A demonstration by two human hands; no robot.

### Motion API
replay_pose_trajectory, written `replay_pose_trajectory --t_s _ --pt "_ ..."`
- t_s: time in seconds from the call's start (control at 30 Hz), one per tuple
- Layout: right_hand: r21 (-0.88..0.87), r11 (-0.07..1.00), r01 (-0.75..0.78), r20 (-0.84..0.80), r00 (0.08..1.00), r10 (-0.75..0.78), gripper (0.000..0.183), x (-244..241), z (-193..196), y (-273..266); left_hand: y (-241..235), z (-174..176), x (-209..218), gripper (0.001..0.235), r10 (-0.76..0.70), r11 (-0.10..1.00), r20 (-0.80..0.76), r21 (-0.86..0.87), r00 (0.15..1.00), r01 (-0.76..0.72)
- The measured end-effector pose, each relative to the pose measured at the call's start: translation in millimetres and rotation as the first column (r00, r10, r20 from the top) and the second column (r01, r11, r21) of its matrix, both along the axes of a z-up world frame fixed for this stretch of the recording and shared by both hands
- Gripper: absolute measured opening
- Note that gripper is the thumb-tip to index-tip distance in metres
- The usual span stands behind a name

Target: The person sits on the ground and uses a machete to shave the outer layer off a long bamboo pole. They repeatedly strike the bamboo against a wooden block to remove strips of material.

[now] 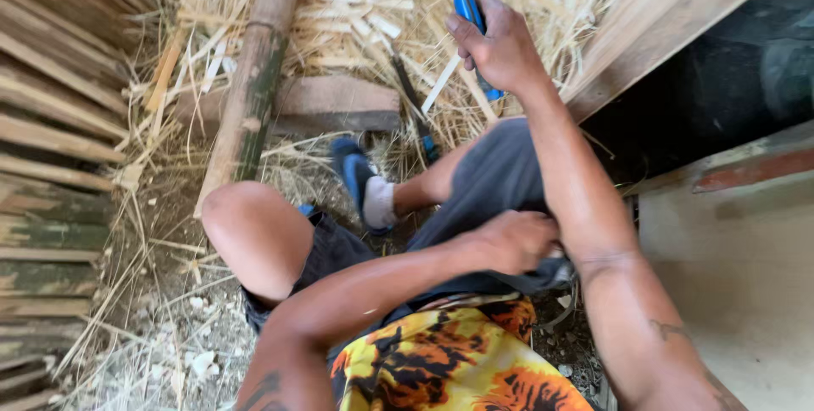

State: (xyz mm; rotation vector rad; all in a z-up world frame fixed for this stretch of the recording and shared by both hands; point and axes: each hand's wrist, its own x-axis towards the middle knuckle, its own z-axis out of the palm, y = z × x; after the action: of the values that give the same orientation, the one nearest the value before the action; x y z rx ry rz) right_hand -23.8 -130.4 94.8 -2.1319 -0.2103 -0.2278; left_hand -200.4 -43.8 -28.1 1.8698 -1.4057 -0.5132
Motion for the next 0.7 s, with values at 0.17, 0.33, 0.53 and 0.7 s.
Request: replay_pose_trajectory --t_s 0.17,0.33,0.53,0.7 --pt "-0.321 0.937 -0.139 -0.017 0.99 0.141 0.044 -3 -5 18 -29 -31 -34 0.025 -0.014 0.99 -0.052 0.14 0.999 0.021" --pt "-0.51 0.844 -0.163 -0.032 0.985 0.171 0.044 26 -28 33 28 -30 10 0.028 -0.037 0.976 -0.183 0.203 0.982 0.075" --pt "-0.38 0.905 -0.189 -0.334 0.941 0.056 0.037 72 -130 42 196 46 202 0.027 0.703 0.671 0.05 0.287 0.71 -0.684" --pt "-0.074 0.996 -0.058 -0.522 0.853 0.011 0.031 69 -216 92 323 38 258 0.026 0.855 0.516 -0.124 0.1 0.504 -0.851"
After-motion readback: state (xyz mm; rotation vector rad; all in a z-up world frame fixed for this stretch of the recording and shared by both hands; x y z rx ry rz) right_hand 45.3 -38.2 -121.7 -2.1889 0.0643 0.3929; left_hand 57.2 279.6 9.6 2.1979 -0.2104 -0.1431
